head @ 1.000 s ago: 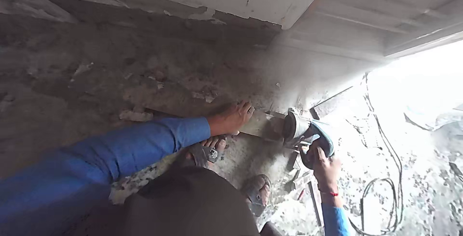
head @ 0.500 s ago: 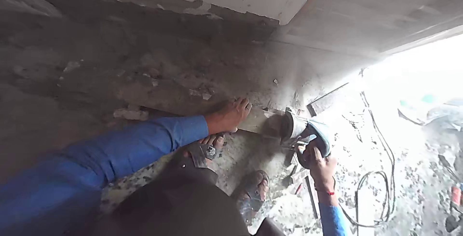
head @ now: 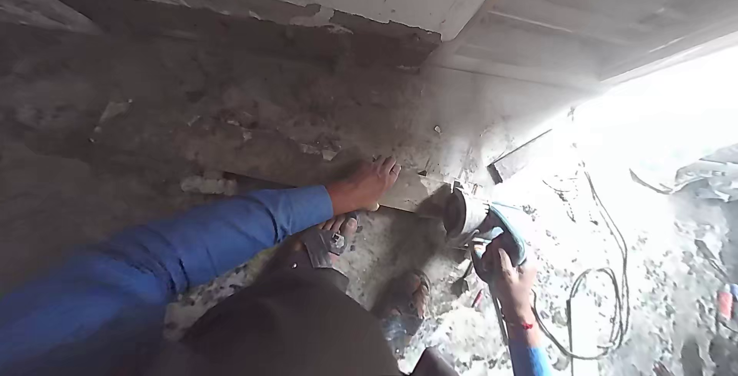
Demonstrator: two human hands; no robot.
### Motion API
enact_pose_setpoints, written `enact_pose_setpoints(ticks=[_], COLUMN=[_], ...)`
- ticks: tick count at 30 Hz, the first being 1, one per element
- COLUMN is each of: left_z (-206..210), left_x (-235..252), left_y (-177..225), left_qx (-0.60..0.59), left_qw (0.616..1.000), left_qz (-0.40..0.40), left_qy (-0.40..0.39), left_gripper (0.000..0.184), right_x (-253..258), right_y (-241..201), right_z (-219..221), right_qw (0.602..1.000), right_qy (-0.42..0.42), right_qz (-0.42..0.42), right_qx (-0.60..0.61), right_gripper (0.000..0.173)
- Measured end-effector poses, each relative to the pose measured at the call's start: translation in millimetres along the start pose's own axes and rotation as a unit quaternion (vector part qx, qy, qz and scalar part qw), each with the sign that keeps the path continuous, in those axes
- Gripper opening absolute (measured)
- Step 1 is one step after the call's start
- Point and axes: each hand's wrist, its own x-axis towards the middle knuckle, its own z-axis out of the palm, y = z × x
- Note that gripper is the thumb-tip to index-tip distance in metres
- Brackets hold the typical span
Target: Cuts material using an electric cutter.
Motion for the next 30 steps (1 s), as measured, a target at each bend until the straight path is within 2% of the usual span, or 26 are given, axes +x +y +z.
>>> enact_pose_setpoints(ticks=[9,19,24,30], left_z=[-5.5,-6.4,-5.0,-10.7], left_x=[-1.9,-0.2,0.7,0.1], left_y=[1.3,0.4,0.0,1.5], left_qx=[0.002,-0.004,-0.007,-0.021], left_qw=[1.000,1.000,1.000,0.999], left_qz=[0.002,0.009,0.009,0.000], left_qy=[-0.023,-0.014,-0.021,-0.039], left_gripper=[0.096,0.098,0.099,0.099], right_x=[3.8,48.6,65.2,58.5], right_y=[2.1,1.5,-9.3,-9.4], right_z=[5.4,16.0,23.9,21.5], right_qw=[1.000,1.000,0.999,1.000], right_qy=[0.017,-0.001,-0.004,-0.011], right_qz=[0.021,-0.012,-0.028,-0.027], right_qx=[0.004,-0.021,-0.014,-0.007], right_gripper=[0.042,0.046,0.036,0.040])
